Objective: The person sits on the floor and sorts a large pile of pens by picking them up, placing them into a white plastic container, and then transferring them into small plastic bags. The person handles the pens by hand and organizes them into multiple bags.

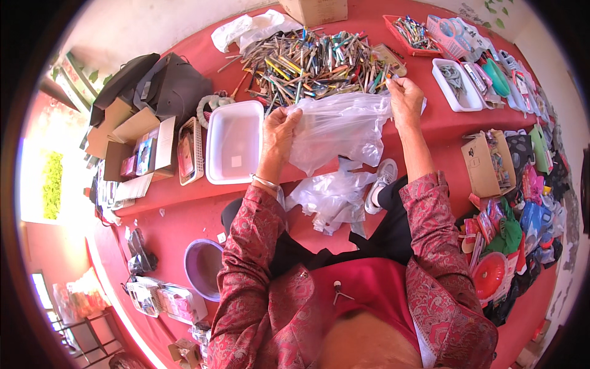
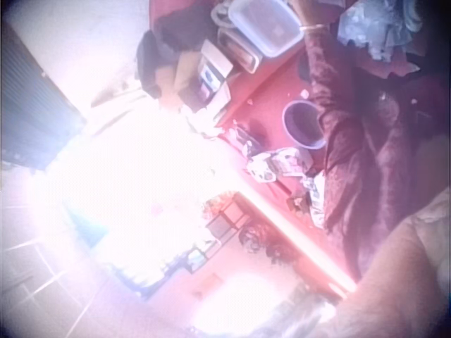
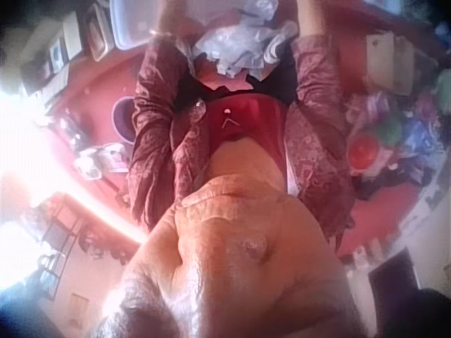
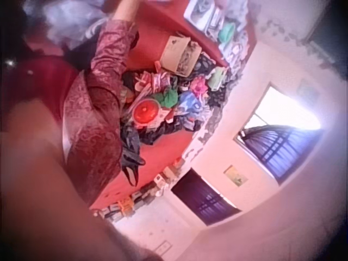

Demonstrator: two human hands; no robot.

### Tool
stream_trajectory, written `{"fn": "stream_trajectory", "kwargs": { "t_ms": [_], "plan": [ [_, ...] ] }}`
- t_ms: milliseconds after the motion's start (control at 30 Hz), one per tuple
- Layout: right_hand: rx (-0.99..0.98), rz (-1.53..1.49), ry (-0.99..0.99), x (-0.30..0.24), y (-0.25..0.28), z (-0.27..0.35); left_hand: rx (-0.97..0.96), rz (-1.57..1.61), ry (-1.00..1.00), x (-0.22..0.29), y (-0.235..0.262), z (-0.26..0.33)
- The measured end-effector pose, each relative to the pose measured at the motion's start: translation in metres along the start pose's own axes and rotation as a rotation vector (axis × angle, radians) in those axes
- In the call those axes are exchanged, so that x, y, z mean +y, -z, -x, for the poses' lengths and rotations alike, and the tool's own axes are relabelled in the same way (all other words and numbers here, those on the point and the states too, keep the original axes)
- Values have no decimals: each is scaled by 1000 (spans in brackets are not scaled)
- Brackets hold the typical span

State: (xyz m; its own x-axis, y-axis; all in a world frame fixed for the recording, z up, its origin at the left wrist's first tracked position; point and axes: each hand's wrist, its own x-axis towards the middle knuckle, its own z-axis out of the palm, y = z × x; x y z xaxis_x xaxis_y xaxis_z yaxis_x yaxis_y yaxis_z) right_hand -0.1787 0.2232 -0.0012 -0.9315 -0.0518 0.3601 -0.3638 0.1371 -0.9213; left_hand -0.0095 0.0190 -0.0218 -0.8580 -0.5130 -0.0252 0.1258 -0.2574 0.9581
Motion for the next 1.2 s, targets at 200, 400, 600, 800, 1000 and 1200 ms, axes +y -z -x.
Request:
{"fn": "stream_trajectory", "kwargs": {
  "t_ms": [200,400,600,800,1000,1200],
  "plan": [
    [255,335,279,-17,7,-4,123,-230,-204,13,-13,1],
    [-667,-214,-431,-44,-27,56,111,-764,-573,-7,-23,3],
    [-735,-491,-595,-25,-54,77,-71,-1009,-565,-10,-50,25],
    [-524,-644,-694,-4,-58,73,-197,-894,-448,-15,-52,32],
    [-510,-669,-840,9,-60,60,-348,-571,-339,10,-54,38],
    [-785,-467,-547,-40,-49,71,-246,-677,-360,-1,-40,26]
  ]
}}
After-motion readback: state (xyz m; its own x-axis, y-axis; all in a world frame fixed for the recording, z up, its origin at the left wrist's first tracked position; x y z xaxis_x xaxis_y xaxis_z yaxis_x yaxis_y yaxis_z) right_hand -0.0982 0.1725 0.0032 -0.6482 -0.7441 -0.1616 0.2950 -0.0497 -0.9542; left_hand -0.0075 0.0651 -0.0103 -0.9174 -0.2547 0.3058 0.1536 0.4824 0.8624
